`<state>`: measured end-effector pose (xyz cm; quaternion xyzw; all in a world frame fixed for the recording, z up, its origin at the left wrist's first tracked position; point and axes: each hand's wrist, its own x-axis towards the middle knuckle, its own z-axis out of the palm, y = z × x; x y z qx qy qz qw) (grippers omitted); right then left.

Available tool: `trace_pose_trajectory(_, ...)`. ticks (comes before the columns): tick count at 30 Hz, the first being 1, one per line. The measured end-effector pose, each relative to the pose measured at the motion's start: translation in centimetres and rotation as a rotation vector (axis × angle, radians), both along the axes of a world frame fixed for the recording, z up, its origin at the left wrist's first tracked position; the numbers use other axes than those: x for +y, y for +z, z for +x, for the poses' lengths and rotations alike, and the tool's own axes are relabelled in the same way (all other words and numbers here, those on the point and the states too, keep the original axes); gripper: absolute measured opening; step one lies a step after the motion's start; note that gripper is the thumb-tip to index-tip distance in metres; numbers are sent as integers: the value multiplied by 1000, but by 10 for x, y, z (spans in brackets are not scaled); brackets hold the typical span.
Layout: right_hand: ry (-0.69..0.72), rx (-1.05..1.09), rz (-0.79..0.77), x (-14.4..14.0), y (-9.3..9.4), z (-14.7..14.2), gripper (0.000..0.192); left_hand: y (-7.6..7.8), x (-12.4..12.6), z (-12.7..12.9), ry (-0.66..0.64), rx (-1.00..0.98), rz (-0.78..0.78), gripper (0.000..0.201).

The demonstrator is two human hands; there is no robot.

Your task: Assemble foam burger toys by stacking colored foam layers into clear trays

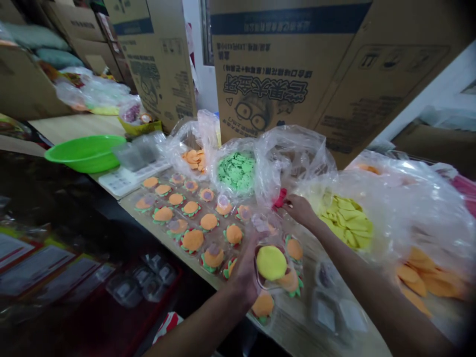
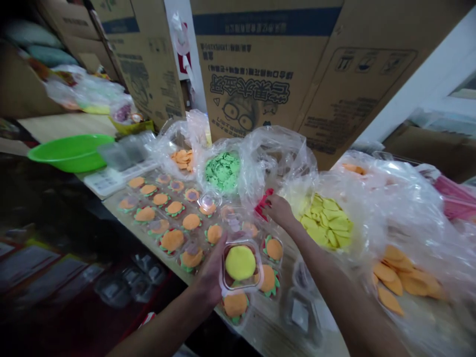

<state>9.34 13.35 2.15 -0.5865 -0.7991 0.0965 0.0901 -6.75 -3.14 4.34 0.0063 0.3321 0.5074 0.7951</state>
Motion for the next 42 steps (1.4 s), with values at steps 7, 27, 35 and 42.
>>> trace_pose_trajectory(7,-73,-65,-74,59,-64,-19,15,-4,26,-33,91,80,-92,43)
trace_pose_trajectory(27,47,898,-583,-46,63,-45,22,-25,51,-42,86,-108,41,43)
trace_pose_trajectory(35,404,297,48,-77,39,-107,16,-27,41,-68,137,-205,52,43)
trace_pose_trajectory(42,592,125,187,-91,33,-141,23,-27,45,-93,250,-210,12,36)
